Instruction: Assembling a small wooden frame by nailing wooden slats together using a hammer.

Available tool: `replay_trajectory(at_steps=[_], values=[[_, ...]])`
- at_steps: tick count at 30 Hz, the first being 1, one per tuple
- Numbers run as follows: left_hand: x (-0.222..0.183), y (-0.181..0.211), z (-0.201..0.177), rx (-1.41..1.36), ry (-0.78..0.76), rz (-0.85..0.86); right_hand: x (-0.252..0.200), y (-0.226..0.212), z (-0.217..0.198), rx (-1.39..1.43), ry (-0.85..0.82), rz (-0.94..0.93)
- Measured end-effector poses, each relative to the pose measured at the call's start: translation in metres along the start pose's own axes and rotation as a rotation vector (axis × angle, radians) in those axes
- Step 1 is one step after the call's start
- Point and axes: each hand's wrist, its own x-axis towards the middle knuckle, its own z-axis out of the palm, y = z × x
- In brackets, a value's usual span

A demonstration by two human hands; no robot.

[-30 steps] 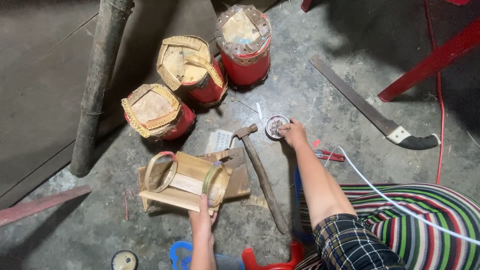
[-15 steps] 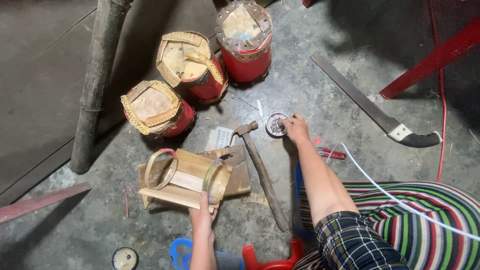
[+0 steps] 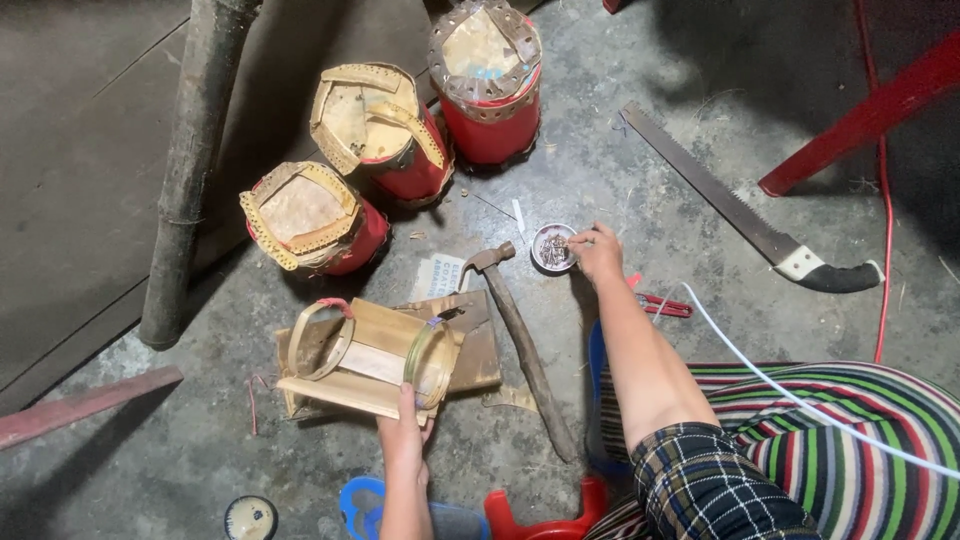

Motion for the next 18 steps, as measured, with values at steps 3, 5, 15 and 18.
replay_trajectory(at_steps=[3, 5, 15, 18], values=[[-0.003, 0.002, 0.001, 0.012, -0.005, 0.001, -0.013, -0.017, -0.008, -0.056, 0.012, -0.009], [-0.003, 0.002, 0.001, 0.015, -0.009, 0.003, -0.027, -0.032, -0.013, -0.097, -0.007, 0.009], [-0.001, 0.000, 0.000, 0.000, -0.017, 0.012, -0.057, -0.050, 0.002, -0.689, -0.151, -0.243], [-0.001, 0.001, 0.000, -0.006, -0.020, 0.011, -0.045, -0.027, 0.010, -0.618, -0.045, -0.270]])
